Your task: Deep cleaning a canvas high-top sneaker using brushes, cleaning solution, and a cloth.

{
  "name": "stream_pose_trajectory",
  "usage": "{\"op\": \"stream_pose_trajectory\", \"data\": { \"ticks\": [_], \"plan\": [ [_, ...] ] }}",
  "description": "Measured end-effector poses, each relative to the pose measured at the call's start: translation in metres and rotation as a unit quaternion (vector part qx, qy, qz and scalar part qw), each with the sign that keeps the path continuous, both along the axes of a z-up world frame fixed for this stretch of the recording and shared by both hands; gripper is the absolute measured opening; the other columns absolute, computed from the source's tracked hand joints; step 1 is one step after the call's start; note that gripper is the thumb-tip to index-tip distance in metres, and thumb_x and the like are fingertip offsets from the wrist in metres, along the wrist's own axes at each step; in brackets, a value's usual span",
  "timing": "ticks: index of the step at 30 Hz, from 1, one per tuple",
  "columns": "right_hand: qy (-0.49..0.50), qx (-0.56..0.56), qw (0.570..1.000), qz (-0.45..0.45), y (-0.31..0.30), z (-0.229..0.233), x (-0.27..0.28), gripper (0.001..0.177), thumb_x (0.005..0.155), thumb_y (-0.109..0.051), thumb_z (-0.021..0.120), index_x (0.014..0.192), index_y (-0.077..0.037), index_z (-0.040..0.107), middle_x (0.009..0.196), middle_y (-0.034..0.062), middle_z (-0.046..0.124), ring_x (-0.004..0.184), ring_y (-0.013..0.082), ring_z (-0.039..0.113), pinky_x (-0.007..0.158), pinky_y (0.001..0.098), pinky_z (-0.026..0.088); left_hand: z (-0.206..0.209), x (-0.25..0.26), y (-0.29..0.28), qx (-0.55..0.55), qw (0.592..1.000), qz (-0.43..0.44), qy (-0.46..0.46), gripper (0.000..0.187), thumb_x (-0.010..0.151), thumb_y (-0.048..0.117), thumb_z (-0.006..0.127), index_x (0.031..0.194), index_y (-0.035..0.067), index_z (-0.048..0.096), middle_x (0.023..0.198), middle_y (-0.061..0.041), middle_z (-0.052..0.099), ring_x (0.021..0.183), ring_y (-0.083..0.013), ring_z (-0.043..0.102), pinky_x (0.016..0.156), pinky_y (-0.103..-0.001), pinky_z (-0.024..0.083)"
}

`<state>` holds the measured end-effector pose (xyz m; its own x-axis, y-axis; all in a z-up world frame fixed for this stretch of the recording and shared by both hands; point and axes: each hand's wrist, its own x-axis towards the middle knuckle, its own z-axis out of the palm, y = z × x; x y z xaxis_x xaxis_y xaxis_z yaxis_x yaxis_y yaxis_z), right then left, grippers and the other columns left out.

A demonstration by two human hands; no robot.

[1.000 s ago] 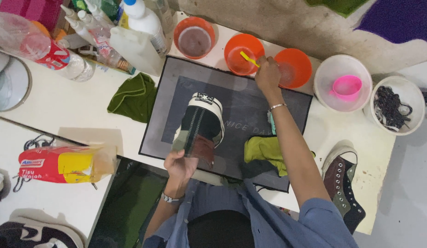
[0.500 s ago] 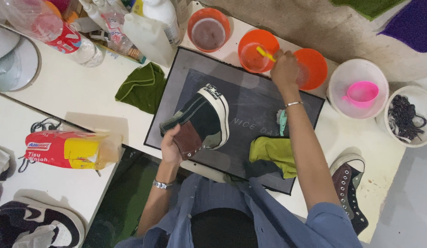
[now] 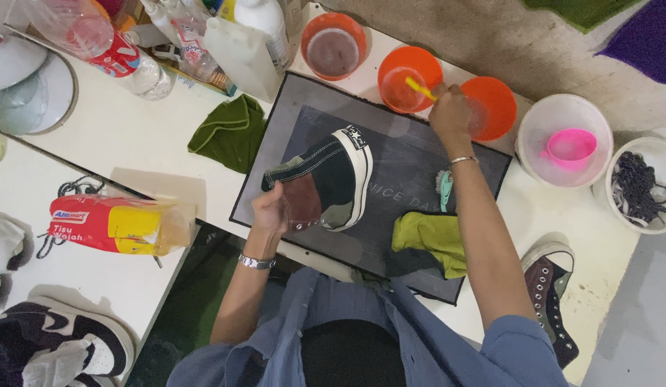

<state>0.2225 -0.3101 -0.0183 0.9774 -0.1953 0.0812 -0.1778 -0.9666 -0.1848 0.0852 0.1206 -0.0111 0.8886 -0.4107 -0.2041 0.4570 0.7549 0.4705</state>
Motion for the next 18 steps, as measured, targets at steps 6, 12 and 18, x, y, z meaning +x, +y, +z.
{"op": "stream_pose_trajectory", "data": {
  "ticks": [6,12,18],
  "plan": [
    [-0.135,0.273,0.952,-0.022,0.0,0.1,-0.007,0.023,0.105,0.0,0.06,0.128,0.0,0.06,0.113,0.0277,0.064,0.107,0.0441,0.066,0.085,0.0509,0.055,-0.014,-0.002,-0.017,0.194,0.981,-0.011,0.002,0.065,0.074,0.014,0.085,0.135,0.006,0.062,0.123,-0.023,0.067,0.111,-0.0404,0.067,0.101,-0.059,0.048],
    [-0.131,0.134,0.982,-0.032,-0.009,0.028,-0.028,0.019,0.1,-0.001,0.067,0.118,-0.007,0.068,0.104,0.0142,0.067,0.101,0.0333,0.068,0.083,0.0465,0.053,0.042,0.043,-0.018,0.168,0.977,-0.02,0.133,0.052,0.088,0.044,0.077,0.123,0.005,0.071,0.118,-0.021,0.071,0.106,-0.0391,0.071,0.094,-0.051,0.056],
    [-0.088,0.062,0.993,0.046,-0.032,0.012,-0.04,0.019,0.103,-0.01,0.063,0.121,-0.017,0.067,0.11,0.0085,0.071,0.11,0.0316,0.063,0.093,0.0584,0.027,-0.015,0.079,-0.015,0.169,0.977,-0.068,0.11,0.06,0.091,0.055,0.072,0.12,0.003,0.072,0.114,-0.019,0.071,0.103,-0.0341,0.071,0.093,-0.049,0.057]
  ]
}}
